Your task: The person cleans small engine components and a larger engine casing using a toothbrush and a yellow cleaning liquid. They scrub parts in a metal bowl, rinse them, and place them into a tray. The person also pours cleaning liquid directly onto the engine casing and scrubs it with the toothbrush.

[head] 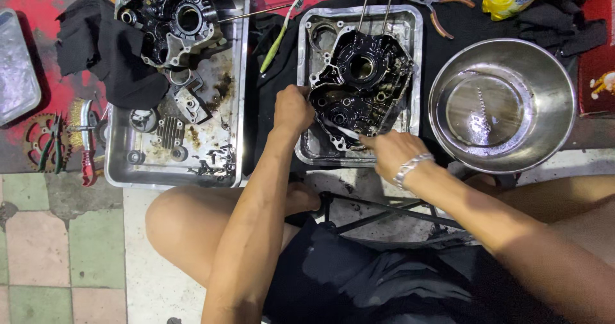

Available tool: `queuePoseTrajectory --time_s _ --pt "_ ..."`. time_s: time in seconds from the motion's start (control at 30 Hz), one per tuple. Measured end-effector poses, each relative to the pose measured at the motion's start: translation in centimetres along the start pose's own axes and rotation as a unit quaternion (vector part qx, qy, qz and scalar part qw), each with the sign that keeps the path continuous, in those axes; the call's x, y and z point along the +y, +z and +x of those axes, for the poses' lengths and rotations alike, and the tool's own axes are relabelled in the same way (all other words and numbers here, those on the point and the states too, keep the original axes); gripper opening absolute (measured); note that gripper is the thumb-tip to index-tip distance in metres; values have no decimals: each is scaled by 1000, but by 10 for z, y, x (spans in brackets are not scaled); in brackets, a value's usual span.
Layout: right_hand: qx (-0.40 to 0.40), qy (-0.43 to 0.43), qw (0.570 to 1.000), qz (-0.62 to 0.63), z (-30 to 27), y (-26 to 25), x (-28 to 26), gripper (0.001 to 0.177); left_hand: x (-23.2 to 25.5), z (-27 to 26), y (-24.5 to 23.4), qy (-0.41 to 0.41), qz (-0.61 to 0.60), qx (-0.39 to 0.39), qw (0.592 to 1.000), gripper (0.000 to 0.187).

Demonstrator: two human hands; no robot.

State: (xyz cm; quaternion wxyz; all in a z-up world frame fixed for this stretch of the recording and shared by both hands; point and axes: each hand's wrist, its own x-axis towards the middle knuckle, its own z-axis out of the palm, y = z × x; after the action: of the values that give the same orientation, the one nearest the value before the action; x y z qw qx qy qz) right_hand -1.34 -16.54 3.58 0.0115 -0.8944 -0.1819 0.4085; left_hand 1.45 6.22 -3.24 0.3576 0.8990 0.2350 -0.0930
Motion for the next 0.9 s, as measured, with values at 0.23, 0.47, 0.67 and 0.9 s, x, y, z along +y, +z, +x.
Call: queuePoseTrajectory --time_s 0.23,0.47,0.67,0.9 --pt "-20 -9 998 -66 -13 3 11 79 3 2 -2 -14 8 -29 999 40" --pt "122 -67 989 -43 7 18 1 81 8 -1 -5 -19 2 -27 999 43" --pt "50 -10 999 4 -15 26 8 73 8 0 -4 -10 10 -19 1000 45" --pt "83 12 996 35 -15 36 2 70 12 -5 -10 -28 0 -28 999 42"
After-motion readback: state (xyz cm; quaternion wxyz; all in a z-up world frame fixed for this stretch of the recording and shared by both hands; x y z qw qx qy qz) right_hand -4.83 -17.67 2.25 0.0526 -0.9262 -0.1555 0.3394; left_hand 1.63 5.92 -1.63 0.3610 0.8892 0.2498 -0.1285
